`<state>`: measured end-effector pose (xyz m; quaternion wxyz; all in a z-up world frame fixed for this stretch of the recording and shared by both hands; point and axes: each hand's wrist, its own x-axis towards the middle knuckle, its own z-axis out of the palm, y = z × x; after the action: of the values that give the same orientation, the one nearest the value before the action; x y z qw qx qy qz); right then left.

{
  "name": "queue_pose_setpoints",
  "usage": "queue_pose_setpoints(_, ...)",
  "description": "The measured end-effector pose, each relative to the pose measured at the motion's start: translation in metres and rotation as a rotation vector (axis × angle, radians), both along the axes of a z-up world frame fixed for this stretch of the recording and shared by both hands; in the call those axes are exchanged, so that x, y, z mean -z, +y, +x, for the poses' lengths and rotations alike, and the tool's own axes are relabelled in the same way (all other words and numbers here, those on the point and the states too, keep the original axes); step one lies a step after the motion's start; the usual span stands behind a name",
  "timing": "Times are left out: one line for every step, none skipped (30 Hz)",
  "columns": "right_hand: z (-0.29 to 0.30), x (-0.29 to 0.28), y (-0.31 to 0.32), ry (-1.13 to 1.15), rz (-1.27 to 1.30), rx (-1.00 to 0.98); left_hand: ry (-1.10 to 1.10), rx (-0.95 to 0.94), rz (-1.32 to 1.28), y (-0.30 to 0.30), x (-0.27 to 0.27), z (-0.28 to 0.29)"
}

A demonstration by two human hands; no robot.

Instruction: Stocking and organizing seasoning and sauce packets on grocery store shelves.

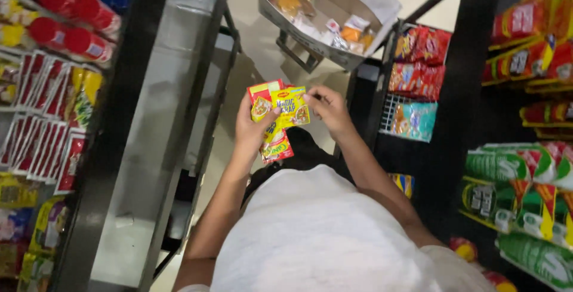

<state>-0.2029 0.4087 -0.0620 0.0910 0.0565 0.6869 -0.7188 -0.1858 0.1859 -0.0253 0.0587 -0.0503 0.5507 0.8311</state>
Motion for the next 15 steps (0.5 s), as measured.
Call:
queue_pose_setpoints(0.002,0.0,0.003,0.031,-0.036,0.03,0.019,0.03,-0.015,0.001,0.002,-0.002)
queue_pose_setpoints(0.004,-0.002,0.005,0.029,-0.038,0.044,0.016,0.044,-0.017,0.003,0.007,-0.004)
queue_pose_setpoints(0.007,-0.004,0.007,0.019,-0.038,0.048,0.029,0.054,-0.024,0.004,0.012,-0.005)
queue_pose_setpoints(0.007,-0.006,0.009,0.012,-0.038,0.048,0.045,0.061,-0.031,0.006,0.017,-0.007)
queue_pose_setpoints(0.01,-0.009,0.009,0.013,-0.039,0.059,0.045,0.072,-0.032,0.006,0.017,-0.007)
queue_pose_setpoints(0.01,-0.012,0.008,0.031,-0.043,0.046,0.045,0.074,-0.025,0.005,0.018,-0.009)
queue_pose_setpoints(0.01,-0.015,0.007,0.05,-0.046,0.034,0.045,0.077,-0.018,0.005,0.018,-0.011)
queue_pose_setpoints(0.01,-0.016,0.005,0.054,-0.046,0.039,0.049,0.082,-0.018,0.003,0.015,-0.012)
queue_pose_setpoints(0.01,-0.018,0.001,0.042,-0.059,0.042,0.025,0.089,0.006,0.001,0.012,-0.013)
queue_pose_setpoints(0.009,-0.019,-0.002,0.03,-0.073,0.042,0.002,0.095,0.029,-0.001,0.009,-0.014)
queue_pose_setpoints(0.008,-0.019,-0.007,0.034,-0.074,0.045,0.006,0.098,0.028,-0.004,0.007,-0.015)
queue_pose_setpoints(0.007,-0.019,-0.012,0.04,-0.062,0.067,-0.013,0.099,0.055,-0.006,0.005,-0.016)
queue_pose_setpoints(0.006,-0.019,-0.017,0.047,-0.05,0.089,-0.032,0.101,0.082,-0.009,0.002,-0.017)
queue_pose_setpoints(0.003,-0.018,-0.021,0.052,-0.051,0.091,-0.027,0.103,0.08,-0.013,0.005,-0.018)
queue_pose_setpoints(0.001,-0.016,-0.025,0.049,-0.04,0.1,-0.029,0.098,0.096,-0.017,0.007,-0.02)
